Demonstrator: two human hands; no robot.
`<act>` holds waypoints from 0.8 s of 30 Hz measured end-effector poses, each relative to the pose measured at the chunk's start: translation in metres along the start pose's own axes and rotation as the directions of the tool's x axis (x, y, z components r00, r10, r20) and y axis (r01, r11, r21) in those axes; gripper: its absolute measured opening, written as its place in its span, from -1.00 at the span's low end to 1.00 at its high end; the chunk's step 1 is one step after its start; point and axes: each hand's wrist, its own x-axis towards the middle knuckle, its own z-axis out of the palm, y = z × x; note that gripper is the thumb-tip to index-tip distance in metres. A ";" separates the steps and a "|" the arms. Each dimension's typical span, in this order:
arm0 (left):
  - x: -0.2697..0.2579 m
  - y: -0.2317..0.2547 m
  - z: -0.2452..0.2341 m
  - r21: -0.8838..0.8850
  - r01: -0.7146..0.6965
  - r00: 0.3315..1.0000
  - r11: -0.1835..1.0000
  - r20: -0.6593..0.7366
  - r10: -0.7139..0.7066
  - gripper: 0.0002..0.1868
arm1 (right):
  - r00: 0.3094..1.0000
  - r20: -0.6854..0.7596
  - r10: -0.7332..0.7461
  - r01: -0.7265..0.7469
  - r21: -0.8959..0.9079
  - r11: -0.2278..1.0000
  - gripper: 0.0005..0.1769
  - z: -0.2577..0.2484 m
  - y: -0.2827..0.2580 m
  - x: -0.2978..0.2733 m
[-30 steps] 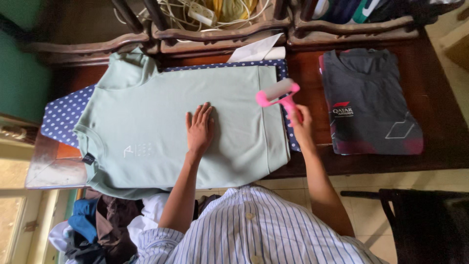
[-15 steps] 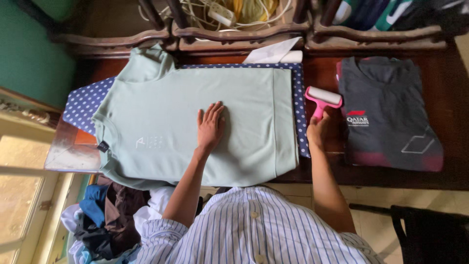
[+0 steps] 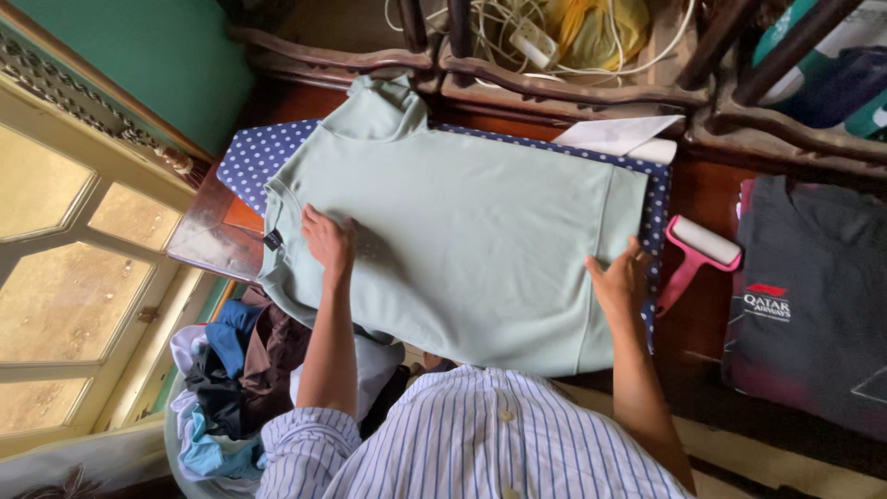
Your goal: The person uses a pink lint roller to remove lint from a light green sweatshirt laid on a polka-dotted ironing board. They roll the tool over the sleeves and body, then flip the sweatshirt and continue rolling the other side.
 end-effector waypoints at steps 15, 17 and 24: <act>0.078 -0.052 0.076 -0.098 -0.114 0.989 0.989 0.087 0.122 -0.88 | 0.911 0.013 0.413 -0.408 0.184 0.894 -0.47 0.009 -0.005 0.064; 0.096 -0.039 0.087 -0.163 -0.106 0.988 0.981 0.094 0.122 -0.90 | 0.867 0.040 0.496 -0.478 0.347 0.807 -0.46 0.013 -0.005 0.082; 0.171 0.026 0.126 -0.428 0.070 0.964 0.901 0.262 0.050 -0.86 | 0.873 -0.114 0.475 -0.369 0.483 0.794 -0.43 0.042 0.017 0.163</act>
